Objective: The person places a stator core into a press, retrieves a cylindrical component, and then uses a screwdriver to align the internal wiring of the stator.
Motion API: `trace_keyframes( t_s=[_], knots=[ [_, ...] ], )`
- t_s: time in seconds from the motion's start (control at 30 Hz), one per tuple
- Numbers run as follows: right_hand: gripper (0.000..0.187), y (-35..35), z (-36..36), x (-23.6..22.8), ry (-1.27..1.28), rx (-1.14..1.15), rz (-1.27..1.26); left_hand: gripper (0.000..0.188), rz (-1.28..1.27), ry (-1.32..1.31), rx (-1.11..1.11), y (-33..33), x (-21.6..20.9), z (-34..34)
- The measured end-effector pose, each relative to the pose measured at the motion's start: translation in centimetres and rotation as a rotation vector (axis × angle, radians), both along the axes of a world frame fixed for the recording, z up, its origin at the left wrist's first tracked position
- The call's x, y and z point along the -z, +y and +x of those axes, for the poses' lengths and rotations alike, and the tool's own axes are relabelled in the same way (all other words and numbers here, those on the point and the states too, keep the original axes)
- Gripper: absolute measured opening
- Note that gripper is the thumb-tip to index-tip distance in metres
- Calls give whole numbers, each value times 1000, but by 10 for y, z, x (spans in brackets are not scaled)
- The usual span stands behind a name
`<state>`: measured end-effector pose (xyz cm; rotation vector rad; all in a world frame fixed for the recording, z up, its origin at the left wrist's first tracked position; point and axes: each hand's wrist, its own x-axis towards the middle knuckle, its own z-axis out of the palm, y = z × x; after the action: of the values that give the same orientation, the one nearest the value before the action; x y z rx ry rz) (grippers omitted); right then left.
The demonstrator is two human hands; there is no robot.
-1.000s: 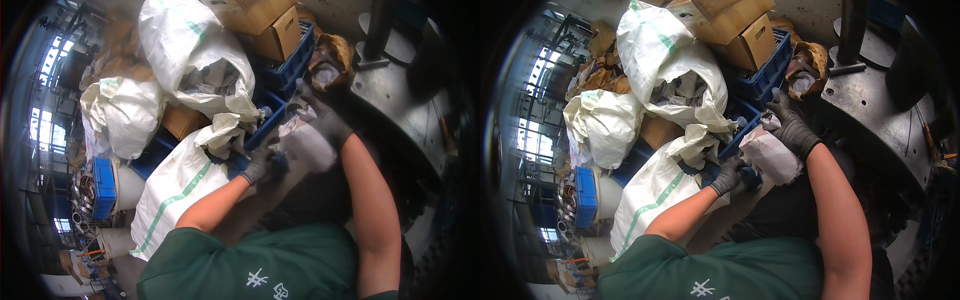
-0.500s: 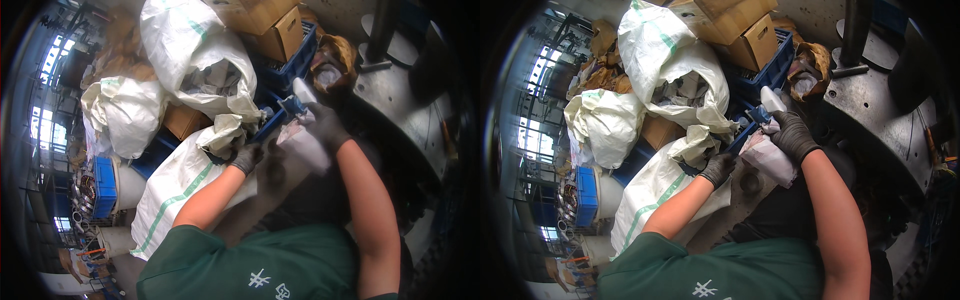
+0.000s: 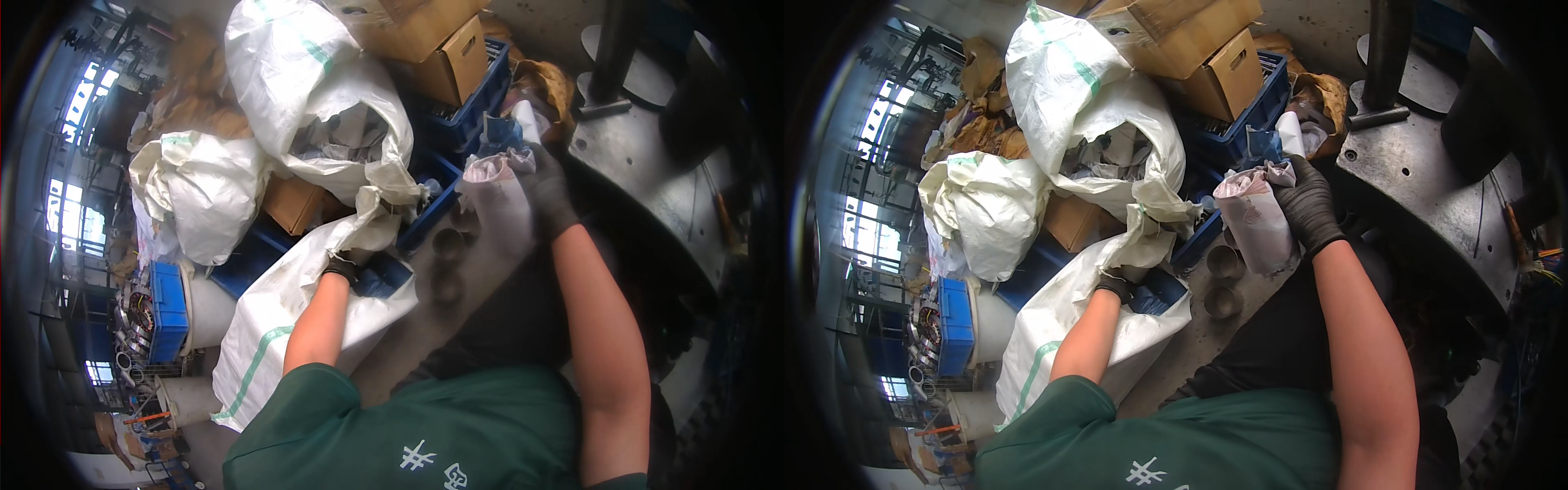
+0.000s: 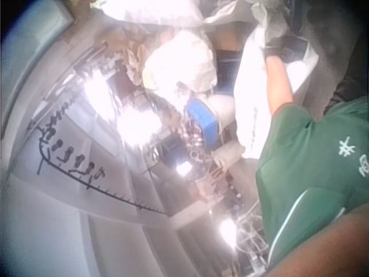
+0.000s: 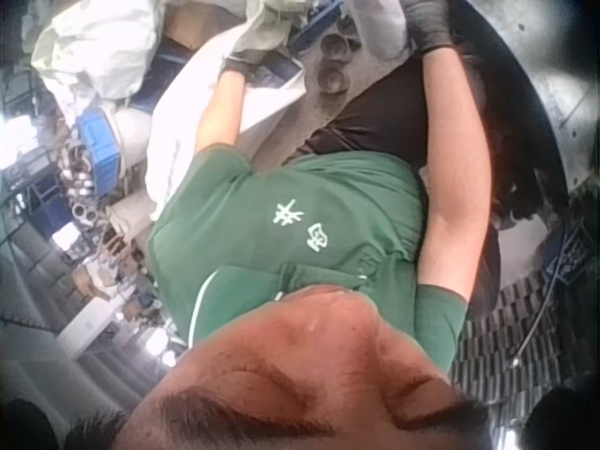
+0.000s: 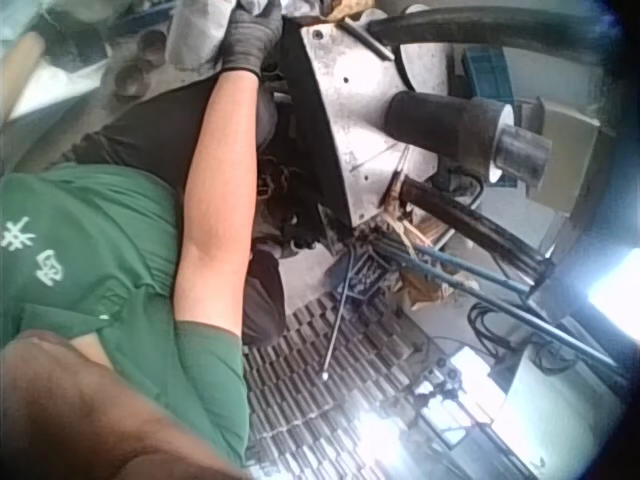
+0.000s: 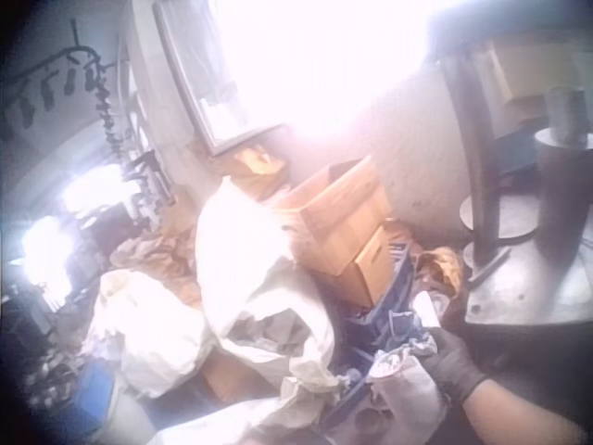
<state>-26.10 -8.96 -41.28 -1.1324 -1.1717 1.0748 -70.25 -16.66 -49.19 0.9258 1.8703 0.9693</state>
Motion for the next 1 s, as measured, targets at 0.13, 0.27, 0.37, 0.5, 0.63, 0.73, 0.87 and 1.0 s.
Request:
trace_keyframes(
  t_s=[0.13,0.27,0.37,0.5,0.63,0.73,0.87,1.0],
  knots=[
    [45,-8,7,-31,184,46,-62,42,-47,-9,31,-23,-14,15],
    [40,-3,18,-28,196,66,-145,42,-168,29,221,-84,-49,56],
    [36,-7,9,-36,221,39,-116,43,-234,90,632,-130,-51,89],
    [41,-7,9,-32,65,39,-93,35,-228,407,901,-168,14,142],
    [49,-11,11,-28,75,42,-95,34,-150,695,1068,-156,45,187],
    [50,-10,18,-24,3,65,-72,38,-152,908,1104,-126,82,194],
    [48,-2,-5,-25,15,32,-67,30,214,1090,721,-73,160,142],
    [47,-2,10,-14,-1,65,-52,28,71,1078,832,-31,95,168]
  ],
)
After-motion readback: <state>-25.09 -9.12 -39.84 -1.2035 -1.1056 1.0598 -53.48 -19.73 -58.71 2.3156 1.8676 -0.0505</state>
